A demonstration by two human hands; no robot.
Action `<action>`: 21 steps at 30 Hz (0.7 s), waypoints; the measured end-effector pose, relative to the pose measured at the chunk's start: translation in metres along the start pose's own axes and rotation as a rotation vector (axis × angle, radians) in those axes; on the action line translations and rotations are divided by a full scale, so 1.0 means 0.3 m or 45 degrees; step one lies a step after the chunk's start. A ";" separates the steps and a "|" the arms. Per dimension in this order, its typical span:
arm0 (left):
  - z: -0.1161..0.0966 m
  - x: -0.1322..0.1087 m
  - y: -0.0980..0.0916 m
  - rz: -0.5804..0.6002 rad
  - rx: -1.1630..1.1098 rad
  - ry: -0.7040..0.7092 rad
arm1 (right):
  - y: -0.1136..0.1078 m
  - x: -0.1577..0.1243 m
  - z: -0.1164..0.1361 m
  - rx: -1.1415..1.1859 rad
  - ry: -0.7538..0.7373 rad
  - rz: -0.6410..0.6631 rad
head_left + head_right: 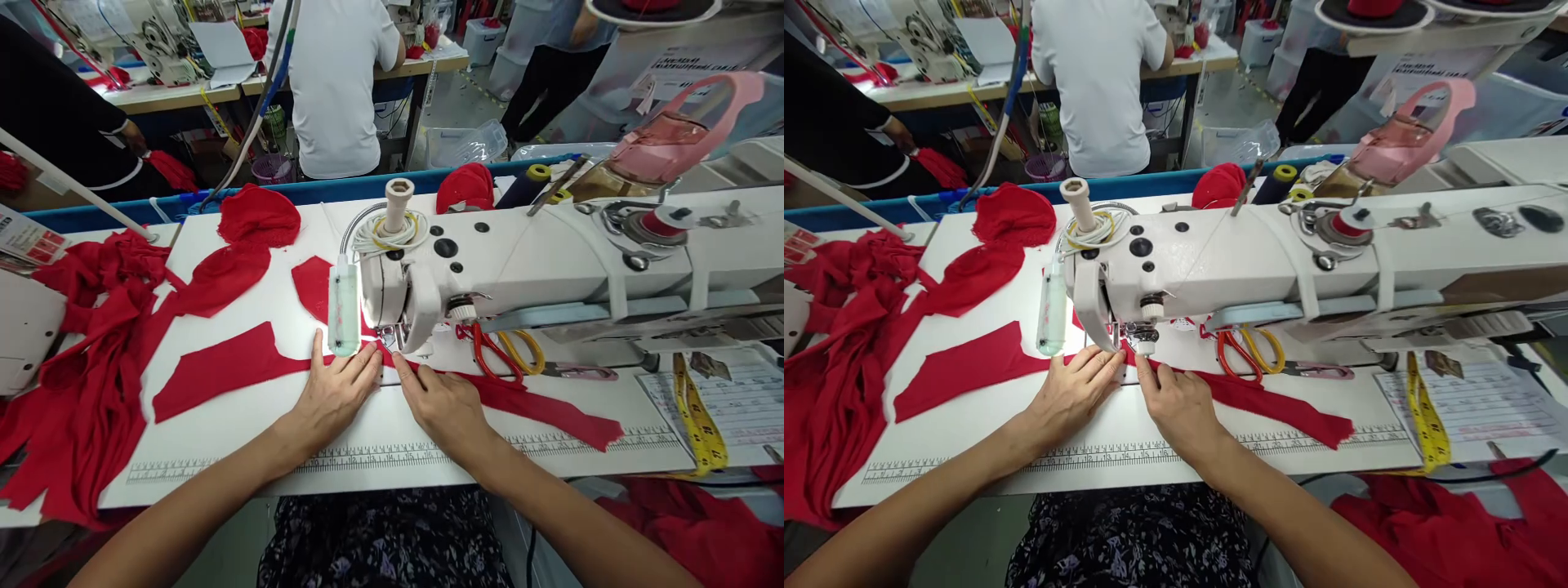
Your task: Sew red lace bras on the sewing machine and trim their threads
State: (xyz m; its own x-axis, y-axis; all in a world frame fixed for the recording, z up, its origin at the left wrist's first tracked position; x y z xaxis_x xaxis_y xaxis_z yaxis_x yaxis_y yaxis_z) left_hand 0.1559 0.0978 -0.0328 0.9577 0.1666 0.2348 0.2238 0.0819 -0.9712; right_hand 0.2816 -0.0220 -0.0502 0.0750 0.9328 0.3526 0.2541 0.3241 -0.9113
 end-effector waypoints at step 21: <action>0.157 0.065 -0.152 -0.510 0.022 -0.415 | -0.007 -0.001 0.005 -0.022 -0.011 -0.027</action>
State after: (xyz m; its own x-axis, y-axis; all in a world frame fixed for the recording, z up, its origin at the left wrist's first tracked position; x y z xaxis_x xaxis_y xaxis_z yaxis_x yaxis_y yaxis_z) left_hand 0.1557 0.1436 0.0179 0.6909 0.4159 0.5913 0.5556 0.2178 -0.8024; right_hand 0.2795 -0.0228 -0.0489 0.0608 0.9270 0.3700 0.2720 0.3413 -0.8997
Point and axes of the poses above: each hand's wrist, its own x-axis towards the middle knuckle, its own y-axis out of the palm, z = x × y, the point moved 3 cm from there along x, towards the middle knuckle
